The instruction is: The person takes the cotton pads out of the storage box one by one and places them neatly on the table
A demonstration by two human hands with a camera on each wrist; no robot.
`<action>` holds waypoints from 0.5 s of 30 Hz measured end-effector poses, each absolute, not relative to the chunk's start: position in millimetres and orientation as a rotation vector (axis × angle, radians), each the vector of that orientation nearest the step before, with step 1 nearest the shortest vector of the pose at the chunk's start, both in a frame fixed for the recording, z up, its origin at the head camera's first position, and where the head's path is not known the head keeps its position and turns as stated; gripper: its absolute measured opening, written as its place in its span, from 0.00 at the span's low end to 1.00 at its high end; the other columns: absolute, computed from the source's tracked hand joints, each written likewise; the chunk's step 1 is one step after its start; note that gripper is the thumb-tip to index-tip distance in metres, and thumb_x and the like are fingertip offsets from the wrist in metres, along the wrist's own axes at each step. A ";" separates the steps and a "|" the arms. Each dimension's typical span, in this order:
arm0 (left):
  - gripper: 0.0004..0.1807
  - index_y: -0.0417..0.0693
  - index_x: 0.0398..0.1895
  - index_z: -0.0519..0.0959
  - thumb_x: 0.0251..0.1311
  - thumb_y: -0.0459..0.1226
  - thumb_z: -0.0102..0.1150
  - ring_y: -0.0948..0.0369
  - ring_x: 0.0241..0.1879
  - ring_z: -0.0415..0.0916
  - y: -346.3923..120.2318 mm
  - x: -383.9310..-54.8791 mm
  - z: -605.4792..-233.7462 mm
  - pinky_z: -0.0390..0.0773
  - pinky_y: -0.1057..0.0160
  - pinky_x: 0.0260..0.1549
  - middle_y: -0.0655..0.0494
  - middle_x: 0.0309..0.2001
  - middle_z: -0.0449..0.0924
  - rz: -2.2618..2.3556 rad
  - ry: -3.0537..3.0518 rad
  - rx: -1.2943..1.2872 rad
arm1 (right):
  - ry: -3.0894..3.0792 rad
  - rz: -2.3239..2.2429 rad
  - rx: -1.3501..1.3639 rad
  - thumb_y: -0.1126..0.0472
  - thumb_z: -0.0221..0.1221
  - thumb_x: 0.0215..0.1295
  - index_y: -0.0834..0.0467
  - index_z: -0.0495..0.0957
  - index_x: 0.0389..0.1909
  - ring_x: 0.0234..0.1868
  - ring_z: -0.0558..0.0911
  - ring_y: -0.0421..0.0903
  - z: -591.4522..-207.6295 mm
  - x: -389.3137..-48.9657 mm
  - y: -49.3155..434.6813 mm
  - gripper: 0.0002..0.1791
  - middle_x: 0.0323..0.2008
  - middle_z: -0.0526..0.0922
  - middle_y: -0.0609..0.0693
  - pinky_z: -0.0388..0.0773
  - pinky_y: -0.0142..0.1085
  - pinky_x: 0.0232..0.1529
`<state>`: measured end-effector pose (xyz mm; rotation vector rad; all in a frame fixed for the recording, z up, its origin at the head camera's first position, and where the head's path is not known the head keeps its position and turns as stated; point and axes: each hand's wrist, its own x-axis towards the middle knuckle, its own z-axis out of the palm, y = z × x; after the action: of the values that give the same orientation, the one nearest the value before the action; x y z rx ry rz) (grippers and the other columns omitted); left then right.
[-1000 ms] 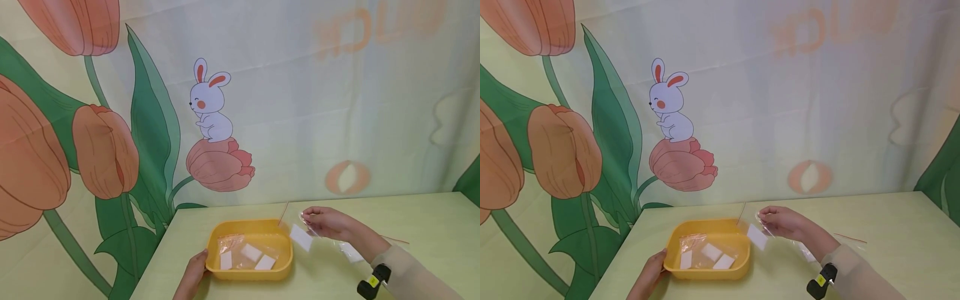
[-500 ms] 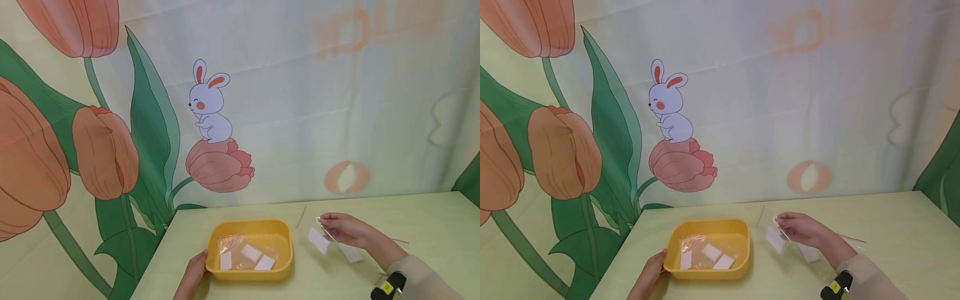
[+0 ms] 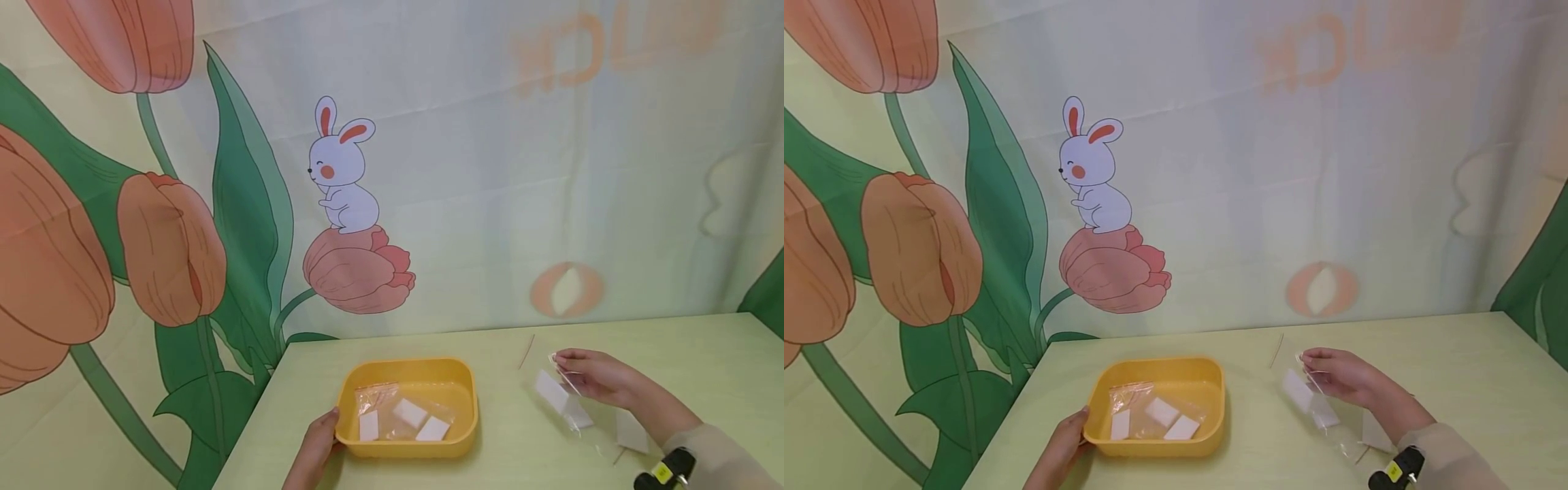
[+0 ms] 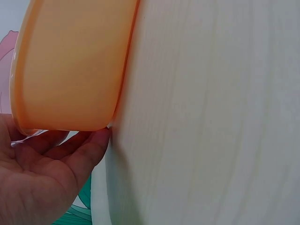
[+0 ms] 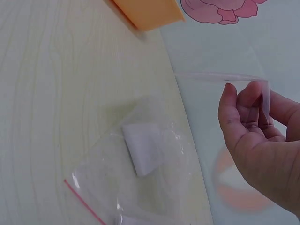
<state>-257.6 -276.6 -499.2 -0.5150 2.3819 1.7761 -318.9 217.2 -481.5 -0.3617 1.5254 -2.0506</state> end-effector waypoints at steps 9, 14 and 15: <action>0.32 0.17 0.72 0.56 0.83 0.42 0.29 0.46 0.60 0.77 -278.4 -259.2 -500.4 0.82 0.50 0.59 0.23 0.69 0.66 1.779 2.376 -0.536 | 1.498 -2.082 -0.302 0.65 0.50 0.80 0.48 0.82 0.42 0.40 0.84 0.31 -489.2 -319.3 240.7 0.13 0.38 0.85 0.40 0.85 0.28 0.51; 0.32 0.18 0.72 0.56 0.83 0.42 0.29 0.49 0.57 0.78 -279.5 -259.9 -499.5 0.82 0.51 0.58 0.24 0.68 0.68 1.774 2.378 -0.540 | 1.465 -2.099 -0.292 0.65 0.48 0.80 0.48 0.82 0.42 0.39 0.84 0.32 -492.1 -319.3 251.2 0.14 0.37 0.86 0.41 0.85 0.27 0.50; 0.32 0.18 0.72 0.56 0.83 0.42 0.29 0.49 0.57 0.78 -279.7 -259.8 -499.4 0.82 0.51 0.58 0.24 0.68 0.68 1.774 2.380 -0.538 | 1.457 -2.107 -0.288 0.65 0.48 0.80 0.48 0.82 0.42 0.39 0.85 0.32 -493.0 -319.1 253.1 0.14 0.37 0.86 0.41 0.85 0.27 0.49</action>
<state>-259.8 -279.7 -499.4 -0.5377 2.3802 1.7739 -319.1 253.1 -493.0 -0.2876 1.4571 -2.1067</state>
